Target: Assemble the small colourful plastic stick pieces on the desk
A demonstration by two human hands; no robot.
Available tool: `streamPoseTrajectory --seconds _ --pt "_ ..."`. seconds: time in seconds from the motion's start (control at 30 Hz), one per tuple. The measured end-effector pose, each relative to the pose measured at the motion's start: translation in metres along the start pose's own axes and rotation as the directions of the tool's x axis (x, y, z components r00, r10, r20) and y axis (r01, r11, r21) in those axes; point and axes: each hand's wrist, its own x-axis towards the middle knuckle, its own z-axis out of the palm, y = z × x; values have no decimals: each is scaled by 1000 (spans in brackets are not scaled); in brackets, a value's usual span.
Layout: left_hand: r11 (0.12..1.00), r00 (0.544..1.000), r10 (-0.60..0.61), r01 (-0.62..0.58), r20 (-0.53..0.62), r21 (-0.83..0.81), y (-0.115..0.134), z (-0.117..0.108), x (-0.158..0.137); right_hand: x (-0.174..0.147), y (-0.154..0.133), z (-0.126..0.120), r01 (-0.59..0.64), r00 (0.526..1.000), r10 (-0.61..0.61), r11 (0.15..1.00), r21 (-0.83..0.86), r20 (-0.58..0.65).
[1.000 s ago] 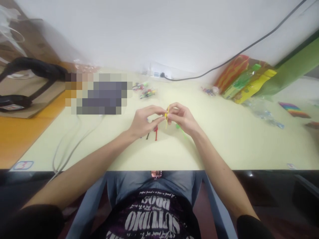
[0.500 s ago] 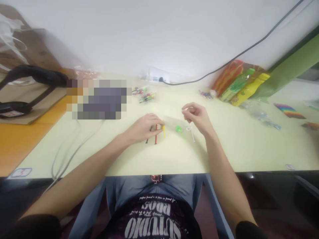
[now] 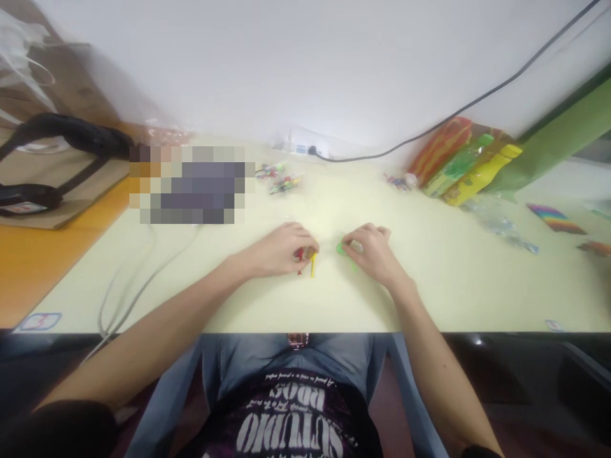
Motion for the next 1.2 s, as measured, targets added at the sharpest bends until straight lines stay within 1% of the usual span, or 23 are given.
streamPoseTrajectory --seconds 0.07,0.2,0.27,0.37,0.43,0.57,0.6,0.63,0.7,0.77,0.83,0.9,0.97,1.07,1.2 --pt "1000 999 6 -6 -39 3 1 0 0 1 -3 -1 -4 1000 5 999 48 -23" --pt "1000 984 10 -11 -176 -3 6 6 3 -3 -19 -7 0 991 23 984 178 -128" --pt "1000 974 22 -17 -224 22 9 10 6 -5 -31 -7 -6 990 41 967 255 -134" --pt "996 969 58 -41 -242 75 12 17 8 -6 -46 -3 -37 990 80 944 329 -120" --pt "994 966 83 -64 -245 85 12 18 7 -6 -51 0 -56 987 105 931 361 -117" --pt "992 953 114 -94 -279 87 9 18 5 -8 -46 0 -14 993 59 910 413 -97" --pt "992 949 112 -92 -293 82 8 17 5 -10 -44 -1 -22 993 64 925 380 -98" --pt "994 947 106 -89 -305 71 7 17 5 -12 -42 -3 -53 990 90 949 310 -105" --pt "997 942 82 -75 -326 34 6 17 4 -16 -38 -4 -167 976 177 982 87 -123" --pt "999 935 42 -47 -353 -6 5 17 4 -19 -36 -3 -265 961 250 955 -135 -120" --pt "999 923 6 -22 -384 -38 5 17 3 -21 -35 1 -296 955 285 917 -266 -81" --pt "998 917 -6 -18 -400 -58 5 18 3 -22 -35 5 -309 949 311 892 -329 -47" --pt "997 922 -5 -24 -388 -71 5 18 3 -21 -35 9 -318 942 334 880 -354 -16" --pt "996 935 -11 -21 -354 -87 5 18 2 -18 -32 10 -331 933 360 881 -338 24" --pt "992 944 -23 -19 -330 -121 8 17 2 -16 -28 11 -350 925 379 887 -301 41"
